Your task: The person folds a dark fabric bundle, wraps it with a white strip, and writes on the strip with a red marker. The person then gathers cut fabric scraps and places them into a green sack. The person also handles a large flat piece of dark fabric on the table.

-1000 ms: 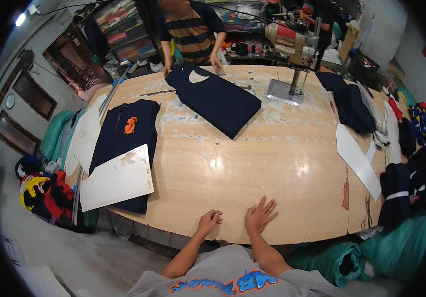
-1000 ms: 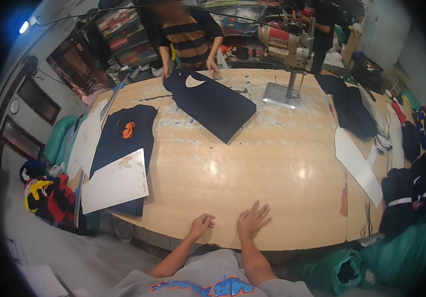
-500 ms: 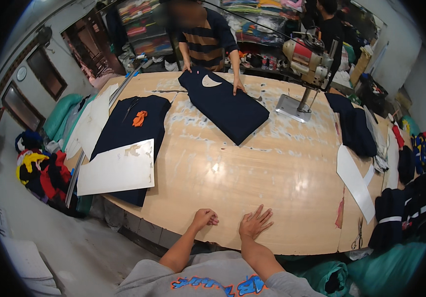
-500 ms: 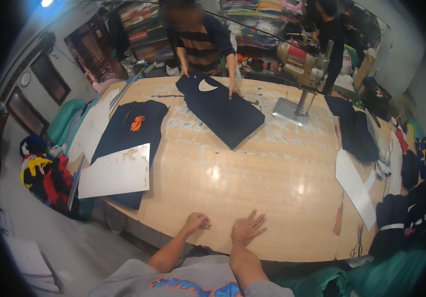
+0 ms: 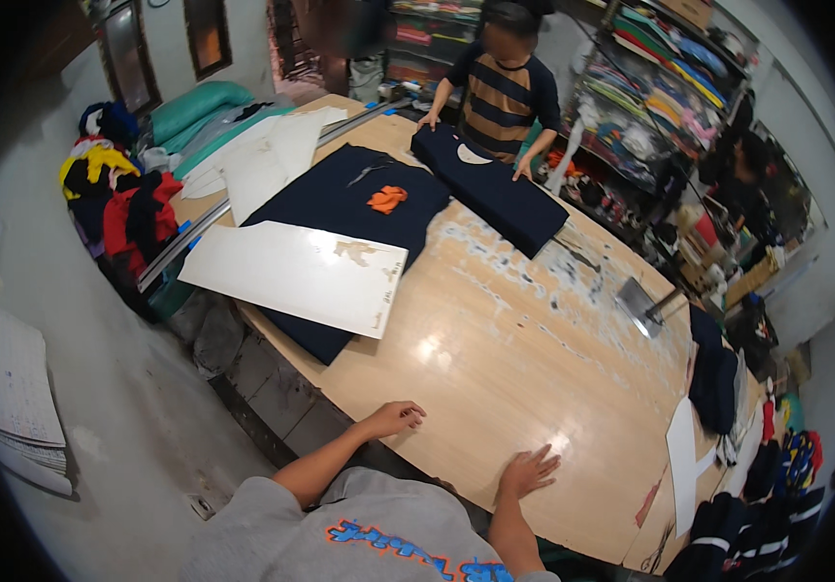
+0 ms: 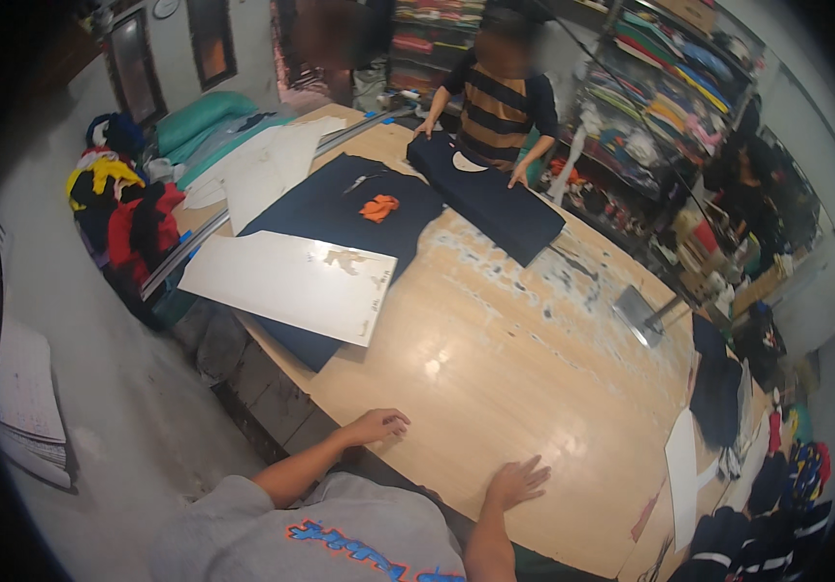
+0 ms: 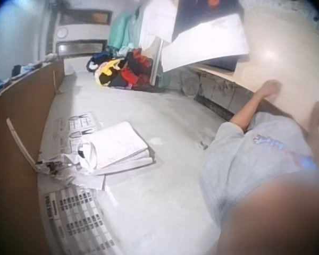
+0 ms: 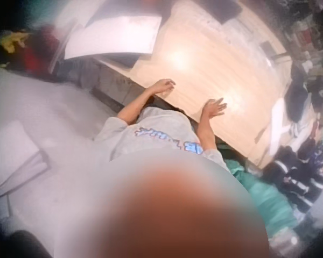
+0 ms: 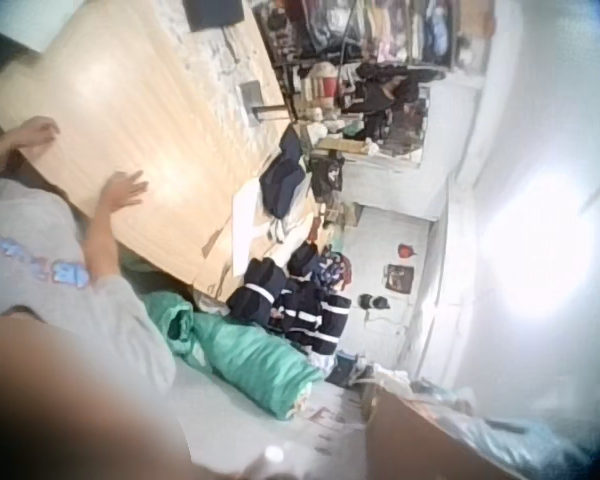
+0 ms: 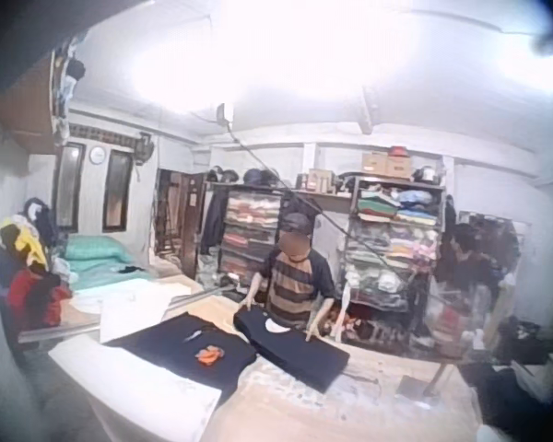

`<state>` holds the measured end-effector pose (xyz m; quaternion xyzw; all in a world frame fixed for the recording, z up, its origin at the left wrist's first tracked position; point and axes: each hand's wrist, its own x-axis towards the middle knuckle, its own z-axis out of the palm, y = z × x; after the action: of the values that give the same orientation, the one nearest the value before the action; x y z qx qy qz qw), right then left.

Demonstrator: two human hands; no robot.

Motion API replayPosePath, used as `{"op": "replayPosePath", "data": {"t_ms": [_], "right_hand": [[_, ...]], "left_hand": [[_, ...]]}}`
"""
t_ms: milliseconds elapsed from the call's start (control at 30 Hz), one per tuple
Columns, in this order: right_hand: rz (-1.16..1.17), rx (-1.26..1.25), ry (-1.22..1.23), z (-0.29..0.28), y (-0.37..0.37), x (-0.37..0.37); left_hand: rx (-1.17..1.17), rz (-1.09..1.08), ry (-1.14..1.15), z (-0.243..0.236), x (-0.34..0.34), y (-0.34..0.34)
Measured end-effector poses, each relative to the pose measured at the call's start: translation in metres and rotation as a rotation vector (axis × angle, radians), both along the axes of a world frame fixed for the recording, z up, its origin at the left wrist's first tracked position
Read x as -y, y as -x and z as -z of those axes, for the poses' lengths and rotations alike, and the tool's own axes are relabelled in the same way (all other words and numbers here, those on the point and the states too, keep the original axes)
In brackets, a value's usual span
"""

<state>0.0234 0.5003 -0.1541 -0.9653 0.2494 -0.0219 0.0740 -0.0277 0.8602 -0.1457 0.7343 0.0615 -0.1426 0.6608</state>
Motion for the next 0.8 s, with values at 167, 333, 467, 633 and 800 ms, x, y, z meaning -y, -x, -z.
{"op": "replayPosePath", "data": {"t_ms": [167,333,467,633,800], "right_hand": [[-0.076,-0.022,-0.124,0.004,0.011,0.024],[-0.127,-0.057,-0.223,0.025,0.034,0.039],[0.000,-0.147,-0.165,0.032,0.064,-0.037],[0.034,-0.203,-0.203,0.026,0.091,-0.129],[-0.005,-0.308,-0.313,0.009,0.085,-0.138]], "left_hand": [[0.176,-0.901,0.102,-0.007,-0.130,0.029],[0.162,-1.553,0.031,0.044,-0.320,0.036],[0.076,-1.718,0.018,0.051,-0.421,0.018],[0.027,-1.698,0.063,0.050,-0.471,0.004],[0.114,-1.671,-0.127,0.002,-0.472,-0.003]]}}
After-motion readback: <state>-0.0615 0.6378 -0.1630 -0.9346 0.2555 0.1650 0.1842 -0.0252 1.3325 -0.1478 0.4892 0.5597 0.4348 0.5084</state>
